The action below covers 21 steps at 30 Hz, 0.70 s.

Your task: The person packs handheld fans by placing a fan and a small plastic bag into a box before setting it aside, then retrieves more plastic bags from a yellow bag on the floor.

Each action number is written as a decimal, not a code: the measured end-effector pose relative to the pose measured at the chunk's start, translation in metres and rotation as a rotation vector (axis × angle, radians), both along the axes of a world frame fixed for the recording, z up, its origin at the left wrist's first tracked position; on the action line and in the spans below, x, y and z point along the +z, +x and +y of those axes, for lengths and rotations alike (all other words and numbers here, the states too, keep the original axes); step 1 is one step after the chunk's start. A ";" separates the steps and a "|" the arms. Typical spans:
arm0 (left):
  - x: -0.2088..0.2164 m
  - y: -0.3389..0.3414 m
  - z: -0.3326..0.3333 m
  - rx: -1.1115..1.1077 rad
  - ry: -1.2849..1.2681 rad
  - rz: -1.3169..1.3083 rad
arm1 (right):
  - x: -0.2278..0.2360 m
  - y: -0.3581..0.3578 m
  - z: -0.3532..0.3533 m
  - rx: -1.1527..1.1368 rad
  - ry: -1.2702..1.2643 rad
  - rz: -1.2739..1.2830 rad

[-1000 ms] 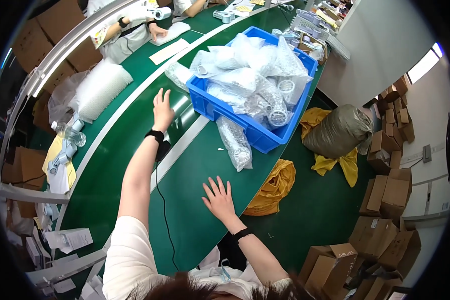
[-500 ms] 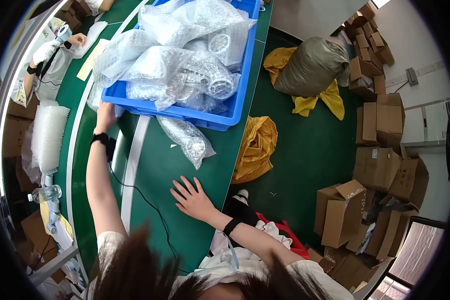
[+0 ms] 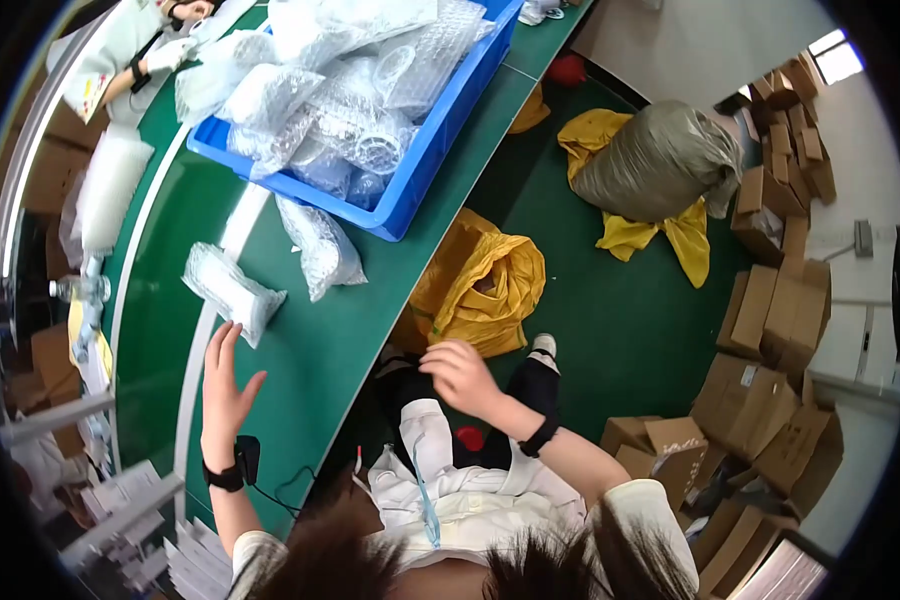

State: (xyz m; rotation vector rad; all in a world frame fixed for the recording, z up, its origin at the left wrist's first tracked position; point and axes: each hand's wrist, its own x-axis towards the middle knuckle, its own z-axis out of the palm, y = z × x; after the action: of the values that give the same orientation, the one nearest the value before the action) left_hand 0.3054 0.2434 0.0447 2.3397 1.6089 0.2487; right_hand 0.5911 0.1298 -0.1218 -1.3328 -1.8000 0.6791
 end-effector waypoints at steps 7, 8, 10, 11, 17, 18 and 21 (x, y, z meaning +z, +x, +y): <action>-0.064 0.173 -0.095 0.019 -0.713 -1.045 | -0.175 0.191 0.036 0.075 -0.782 -0.331; -0.104 0.208 -0.089 0.100 -0.891 -1.266 | -0.205 0.196 0.045 0.035 -0.797 -0.192; -0.211 0.265 -0.072 0.216 -0.987 -1.334 | -0.271 0.186 0.065 0.033 -0.572 -0.171; -0.262 0.284 -0.068 0.346 -0.977 -1.300 | -0.292 0.168 0.078 0.125 -0.488 -0.188; -0.530 0.350 -0.029 0.430 -0.549 -0.824 | -0.421 0.165 0.095 0.472 -0.345 -0.797; -0.554 0.343 -0.030 0.238 -0.245 -0.461 | -0.426 0.159 0.089 0.496 -0.442 -0.872; -0.601 0.309 -0.032 0.271 -0.641 -0.122 | -0.423 0.159 0.070 0.555 -0.659 -1.026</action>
State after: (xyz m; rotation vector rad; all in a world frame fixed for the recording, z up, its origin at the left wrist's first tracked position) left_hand 0.6145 0.2109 -0.5565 1.6028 1.6346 -0.0663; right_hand 0.7499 0.1995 -0.5452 -1.8047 -3.0148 1.0509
